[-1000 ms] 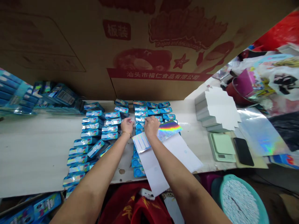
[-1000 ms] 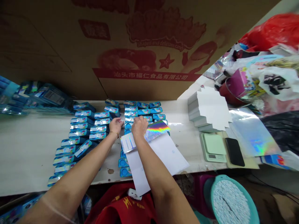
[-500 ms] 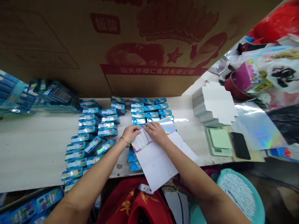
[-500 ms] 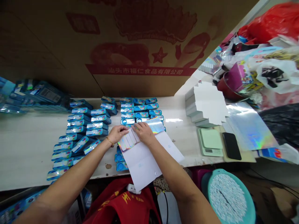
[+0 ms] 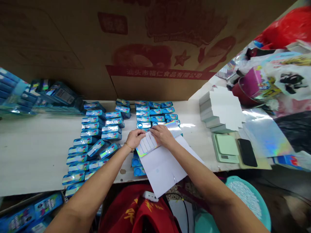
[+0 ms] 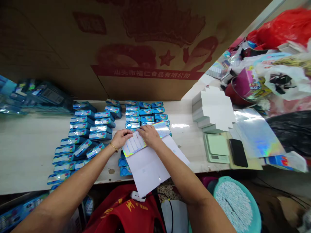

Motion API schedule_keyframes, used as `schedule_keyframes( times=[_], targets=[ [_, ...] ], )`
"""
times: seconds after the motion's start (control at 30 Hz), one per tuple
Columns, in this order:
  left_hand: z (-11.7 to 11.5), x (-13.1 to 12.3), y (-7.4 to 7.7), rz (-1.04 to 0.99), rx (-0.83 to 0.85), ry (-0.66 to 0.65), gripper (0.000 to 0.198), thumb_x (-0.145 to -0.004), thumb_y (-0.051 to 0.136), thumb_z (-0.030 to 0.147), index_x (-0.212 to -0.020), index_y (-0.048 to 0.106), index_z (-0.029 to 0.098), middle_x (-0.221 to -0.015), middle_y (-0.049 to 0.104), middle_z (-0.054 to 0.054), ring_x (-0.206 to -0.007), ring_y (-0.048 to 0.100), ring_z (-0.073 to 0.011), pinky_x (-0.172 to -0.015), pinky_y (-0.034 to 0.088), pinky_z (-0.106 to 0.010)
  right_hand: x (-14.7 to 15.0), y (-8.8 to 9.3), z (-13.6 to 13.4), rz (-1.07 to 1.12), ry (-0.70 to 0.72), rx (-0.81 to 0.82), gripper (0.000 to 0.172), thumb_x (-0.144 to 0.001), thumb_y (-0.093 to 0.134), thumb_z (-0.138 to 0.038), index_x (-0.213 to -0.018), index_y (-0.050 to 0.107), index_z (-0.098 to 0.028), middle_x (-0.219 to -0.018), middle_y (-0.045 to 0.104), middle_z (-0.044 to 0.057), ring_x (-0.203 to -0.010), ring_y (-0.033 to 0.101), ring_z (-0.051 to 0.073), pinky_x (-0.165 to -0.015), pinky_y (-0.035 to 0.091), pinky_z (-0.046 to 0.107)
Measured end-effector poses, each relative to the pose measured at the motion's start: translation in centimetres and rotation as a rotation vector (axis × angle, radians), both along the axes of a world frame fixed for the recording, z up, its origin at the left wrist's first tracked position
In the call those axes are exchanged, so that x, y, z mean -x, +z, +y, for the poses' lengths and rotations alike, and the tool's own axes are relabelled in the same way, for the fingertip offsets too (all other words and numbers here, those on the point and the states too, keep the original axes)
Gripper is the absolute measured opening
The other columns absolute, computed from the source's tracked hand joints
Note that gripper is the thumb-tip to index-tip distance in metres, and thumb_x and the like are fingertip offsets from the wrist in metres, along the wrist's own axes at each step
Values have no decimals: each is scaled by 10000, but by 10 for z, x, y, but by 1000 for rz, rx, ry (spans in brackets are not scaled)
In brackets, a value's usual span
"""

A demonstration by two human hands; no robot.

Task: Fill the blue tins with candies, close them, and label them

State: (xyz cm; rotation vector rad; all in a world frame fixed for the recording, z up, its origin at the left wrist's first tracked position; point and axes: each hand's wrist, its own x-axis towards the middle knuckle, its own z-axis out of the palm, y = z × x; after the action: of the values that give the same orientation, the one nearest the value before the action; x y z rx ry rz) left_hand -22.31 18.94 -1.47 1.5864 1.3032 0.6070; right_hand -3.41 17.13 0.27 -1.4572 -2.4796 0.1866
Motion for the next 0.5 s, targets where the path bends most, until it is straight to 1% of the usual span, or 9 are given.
schedule_keyframes(
  times=[0.1,0.2,0.27,0.33,0.37,0.43,0.5],
  targets=[
    [-3,1,-1,-2,-53,5,140,-693,569,218,-768,664,146,-760,669,-43,-712,594,-158,-660,447,-259,-8,-13,-1,31,-4,-34,305,-877,396,-246,-1121,565,-181,-1079,599,81,-1013,504,193,-864,420,346],
    [-6,1,-3,5,-47,40,125,-695,570,203,-754,662,143,-761,667,-47,-719,595,-157,-677,450,-261,-18,-21,-5,20,89,-74,319,-871,385,-184,-1148,542,-184,-1180,555,68,-1117,455,200,-933,389,377],
    [-7,0,-3,13,-29,55,122,-699,568,198,-757,660,143,-758,666,-47,-716,596,-156,-674,450,-259,-22,-21,-9,17,145,-71,321,-866,382,-158,-1143,542,-180,-1225,525,64,-1161,426,202,-963,371,394],
    [-7,-1,-2,43,-34,42,123,-708,562,200,-766,658,149,-765,664,-44,-714,593,-153,-669,447,-258,-21,-14,-15,63,143,-55,277,-859,401,-170,-1065,586,-179,-1208,538,64,-1158,434,199,-966,372,387],
    [-7,-1,-1,72,-53,29,124,-714,557,202,-769,656,153,-770,661,-42,-716,590,-153,-671,444,-261,-19,-7,-17,108,119,-39,244,-852,420,-187,-1004,611,-183,-1181,557,66,-1135,455,197,-955,381,378],
    [-8,-1,1,158,-122,-5,127,-726,546,208,-777,653,160,-775,652,-43,-738,578,-161,-694,435,-277,-12,13,-19,252,22,16,184,-830,461,-215,-873,638,-192,-1071,610,67,-1029,521,184,-893,421,348],
    [-10,0,3,253,-206,-64,136,-737,535,217,-787,651,168,-771,641,-48,-774,561,-179,-731,422,-304,0,36,-15,440,-91,114,150,-801,485,-216,-776,631,-197,-918,640,48,-886,563,158,-798,452,307]
  ],
)
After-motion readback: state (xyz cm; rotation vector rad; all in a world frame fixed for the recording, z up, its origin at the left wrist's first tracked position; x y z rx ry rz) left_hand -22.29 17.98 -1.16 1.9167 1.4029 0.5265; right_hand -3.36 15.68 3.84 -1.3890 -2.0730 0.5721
